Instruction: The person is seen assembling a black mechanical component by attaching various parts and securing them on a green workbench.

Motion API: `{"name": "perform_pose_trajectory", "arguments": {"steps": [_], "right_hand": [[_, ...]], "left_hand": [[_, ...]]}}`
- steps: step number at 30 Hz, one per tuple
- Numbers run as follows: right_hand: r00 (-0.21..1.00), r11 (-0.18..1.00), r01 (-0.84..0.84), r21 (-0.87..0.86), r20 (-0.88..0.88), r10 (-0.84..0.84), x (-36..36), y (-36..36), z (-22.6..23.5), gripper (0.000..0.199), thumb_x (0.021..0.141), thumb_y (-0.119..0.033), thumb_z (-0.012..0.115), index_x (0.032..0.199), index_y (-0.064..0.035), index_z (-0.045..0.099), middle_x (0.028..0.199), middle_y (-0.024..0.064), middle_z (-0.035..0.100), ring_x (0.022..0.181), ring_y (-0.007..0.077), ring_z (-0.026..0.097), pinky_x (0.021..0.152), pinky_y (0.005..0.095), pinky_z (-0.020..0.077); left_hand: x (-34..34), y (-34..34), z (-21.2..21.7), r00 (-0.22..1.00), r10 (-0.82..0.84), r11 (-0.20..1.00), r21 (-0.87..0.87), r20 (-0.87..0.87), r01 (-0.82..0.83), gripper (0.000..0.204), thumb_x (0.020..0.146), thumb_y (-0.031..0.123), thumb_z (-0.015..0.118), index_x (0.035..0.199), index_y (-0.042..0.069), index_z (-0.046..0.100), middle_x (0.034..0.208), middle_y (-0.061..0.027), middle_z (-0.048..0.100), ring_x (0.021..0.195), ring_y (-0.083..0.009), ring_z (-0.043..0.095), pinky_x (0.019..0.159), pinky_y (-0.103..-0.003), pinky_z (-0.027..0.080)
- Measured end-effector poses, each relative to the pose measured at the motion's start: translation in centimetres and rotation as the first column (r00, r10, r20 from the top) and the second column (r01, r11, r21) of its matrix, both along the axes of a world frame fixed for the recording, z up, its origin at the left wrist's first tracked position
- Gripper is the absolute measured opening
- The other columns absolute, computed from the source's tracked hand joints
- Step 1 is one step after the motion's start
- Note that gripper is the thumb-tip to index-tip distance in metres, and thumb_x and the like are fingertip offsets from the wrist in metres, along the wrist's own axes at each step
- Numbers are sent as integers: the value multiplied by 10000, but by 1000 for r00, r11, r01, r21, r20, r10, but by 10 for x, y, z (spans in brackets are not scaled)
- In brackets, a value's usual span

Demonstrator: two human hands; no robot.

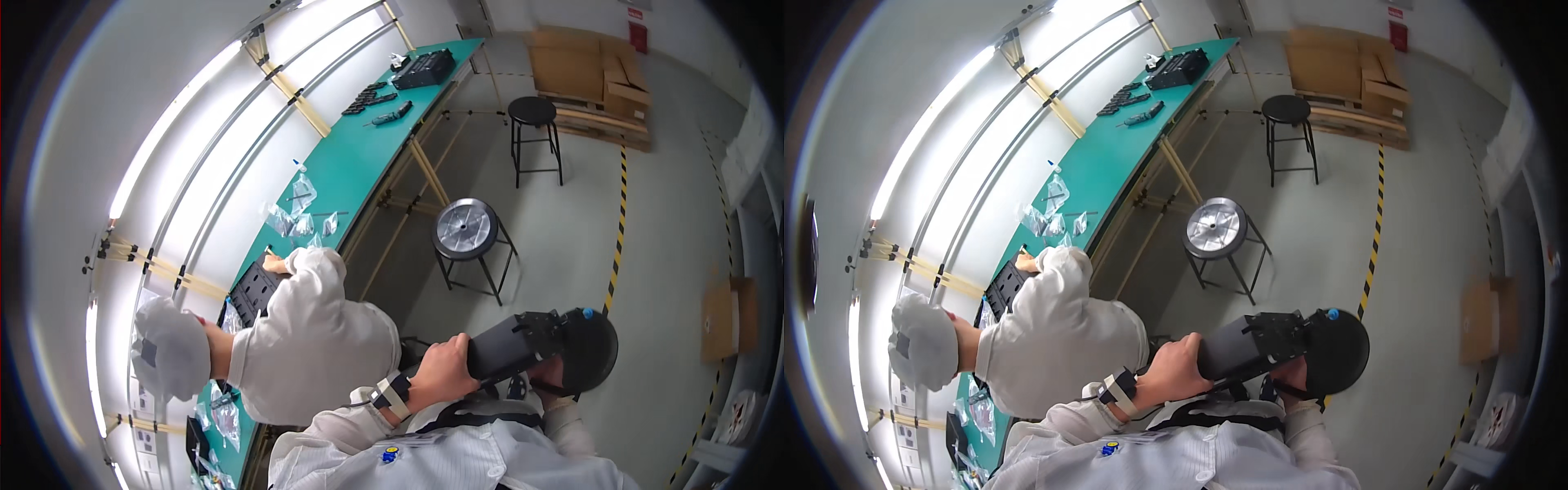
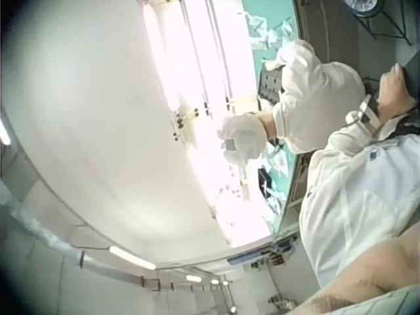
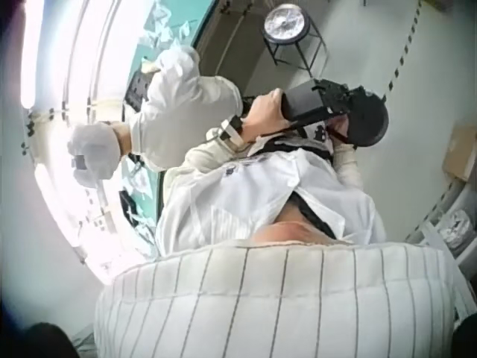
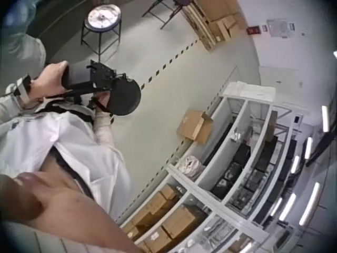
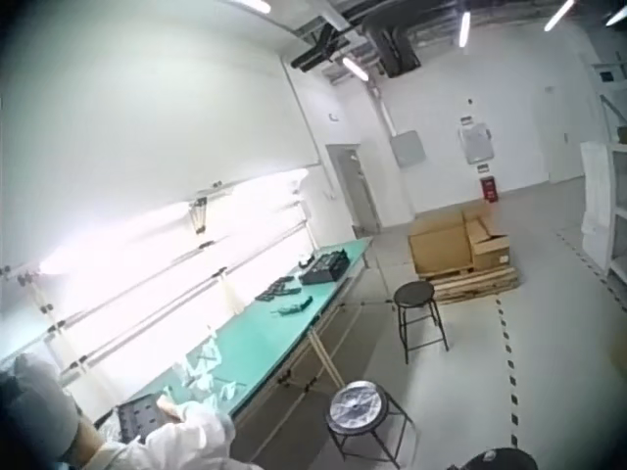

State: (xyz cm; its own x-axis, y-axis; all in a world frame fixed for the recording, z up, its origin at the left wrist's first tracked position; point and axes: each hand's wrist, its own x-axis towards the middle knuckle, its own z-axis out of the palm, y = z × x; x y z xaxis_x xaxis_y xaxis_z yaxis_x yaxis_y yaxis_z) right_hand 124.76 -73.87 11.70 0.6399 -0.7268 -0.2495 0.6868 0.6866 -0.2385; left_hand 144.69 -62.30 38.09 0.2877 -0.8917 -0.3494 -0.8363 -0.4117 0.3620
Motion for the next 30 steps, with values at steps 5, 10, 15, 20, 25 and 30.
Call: {"name": "perform_pose_trajectory", "arguments": {"steps": [5,10,15,20,25,30], "right_hand": [[728,796,-115,-594,-596,-340,36,-71,10,608,880,-6,769,1449,-13,555,1438,134,643,1358,279,601,1165,399,465],[455,617,-338,-711,-697,-555,93,-139,36,508,916,-37,744,1408,-49,619,1366,130,682,1323,271,621,1147,404,475],[537,657,-236,-716,-660,-525,139,-227,49,460,939,0,713,1389,10,620,1327,123,710,1187,223,688,1032,364,557],[671,681,-105,-725,-557,-489,209,-357,82,351,1032,-58,633,1374,22,626,1263,122,735,1087,219,724,968,361,589],[734,642,-109,-759,-497,-463,292,-489,142,402,1130,-264,495,1396,11,616,1313,135,702,1143,228,702,985,361,575],[932,770,9,-638,-275,-238,399,-573,222,383,1104,-206,556,1415,10,613,1316,113,711,1164,218,695,1028,371,550]], "left_hand": [[50,-78,-22,993,-113,991,-76,-36,110,661,676,273,864,1160,-50,551,1093,-264,682,1015,-468,682,904,-512,552],[117,-139,-43,992,-86,981,-183,-94,68,611,666,248,862,1099,-26,529,1036,-269,685,983,-477,683,905,-518,557],[172,-188,-48,988,-34,944,-329,-153,-18,589,641,169,859,1080,-13,510,1017,-242,664,960,-461,673,860,-516,548],[223,-251,-47,972,48,870,-469,-229,-153,623,642,151,876,1112,-15,502,1032,-241,649,991,-464,655,875,-520,533],[274,-324,-15,903,168,794,-488,-395,-361,742,701,199,925,1244,-73,499,1119,-297,680,1070,-477,683,899,-505,567],[341,-376,1,871,241,681,-564,-429,-467,781,690,209,946,1260,-53,480,1088,-285,673,1048,-474,681,894,-494,567]]}}
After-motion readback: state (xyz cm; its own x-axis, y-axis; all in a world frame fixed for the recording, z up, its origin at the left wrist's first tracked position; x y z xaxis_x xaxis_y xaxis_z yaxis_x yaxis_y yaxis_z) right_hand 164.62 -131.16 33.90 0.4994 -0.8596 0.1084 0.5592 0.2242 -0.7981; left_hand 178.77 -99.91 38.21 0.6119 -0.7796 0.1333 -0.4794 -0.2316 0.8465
